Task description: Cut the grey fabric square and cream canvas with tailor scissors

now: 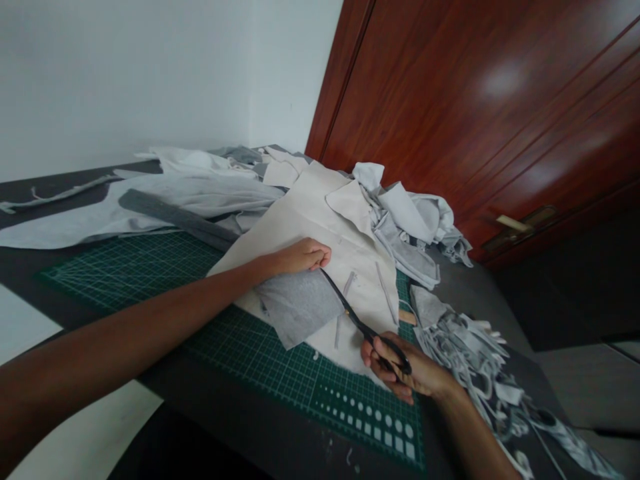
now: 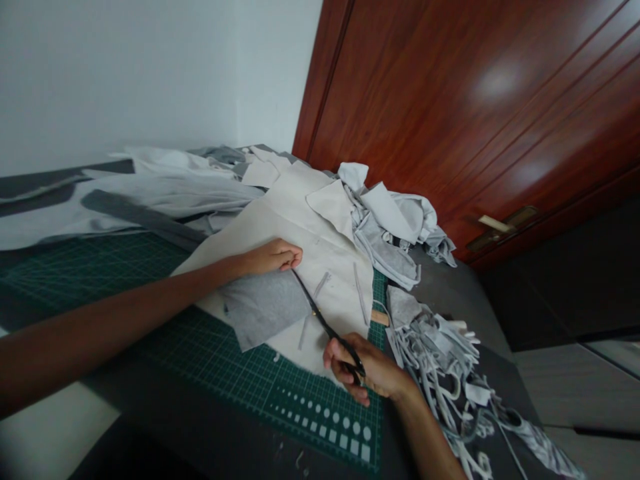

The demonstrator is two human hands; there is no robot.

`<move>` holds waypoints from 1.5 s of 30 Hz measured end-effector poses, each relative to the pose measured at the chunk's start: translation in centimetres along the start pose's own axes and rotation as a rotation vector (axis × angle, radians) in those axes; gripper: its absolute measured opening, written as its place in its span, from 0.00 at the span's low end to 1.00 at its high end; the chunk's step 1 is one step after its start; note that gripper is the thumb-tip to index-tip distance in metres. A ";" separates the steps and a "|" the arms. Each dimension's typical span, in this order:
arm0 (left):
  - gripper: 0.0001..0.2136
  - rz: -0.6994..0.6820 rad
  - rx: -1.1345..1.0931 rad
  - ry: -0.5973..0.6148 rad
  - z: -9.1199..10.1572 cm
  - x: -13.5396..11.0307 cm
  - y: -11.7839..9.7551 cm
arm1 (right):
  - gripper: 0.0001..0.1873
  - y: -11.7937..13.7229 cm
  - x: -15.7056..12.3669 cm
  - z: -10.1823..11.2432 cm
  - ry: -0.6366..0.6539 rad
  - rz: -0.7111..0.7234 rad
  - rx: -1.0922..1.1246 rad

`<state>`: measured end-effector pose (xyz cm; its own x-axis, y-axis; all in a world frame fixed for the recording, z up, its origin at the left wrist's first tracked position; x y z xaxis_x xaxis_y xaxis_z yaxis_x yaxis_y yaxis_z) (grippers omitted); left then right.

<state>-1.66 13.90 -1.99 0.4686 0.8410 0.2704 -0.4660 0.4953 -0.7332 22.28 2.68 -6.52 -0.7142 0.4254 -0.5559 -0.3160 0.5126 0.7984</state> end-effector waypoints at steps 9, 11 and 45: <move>0.08 -0.055 0.059 0.028 -0.3 0.4 0.1 | 0.33 -0.2 0.3 0.3 0.018 0.029 0.009; 0.08 -0.060 0.067 0.030 -0.3 0.4 0.0 | 0.33 -0.1 0.2 0.2 0.015 0.029 0.004; 0.10 -0.114 0.130 0.002 -0.3 0.5 -0.7 | 0.33 0.4 0.1 0.1 -0.006 0.022 -0.019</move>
<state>-0.86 13.93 -1.55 0.5257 0.7772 0.3457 -0.5027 0.6117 -0.6108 22.20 2.98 -6.30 -0.7174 0.4405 -0.5396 -0.3124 0.4889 0.8145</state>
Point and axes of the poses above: each hand's wrist, its own x-axis towards the middle knuckle, its own z-axis out of the back of the hand, y = z × x, the point moved 7 cm from there along x, towards the middle knuckle, and after that the axes turned 7 degrees about x, right-handed, at the moved point
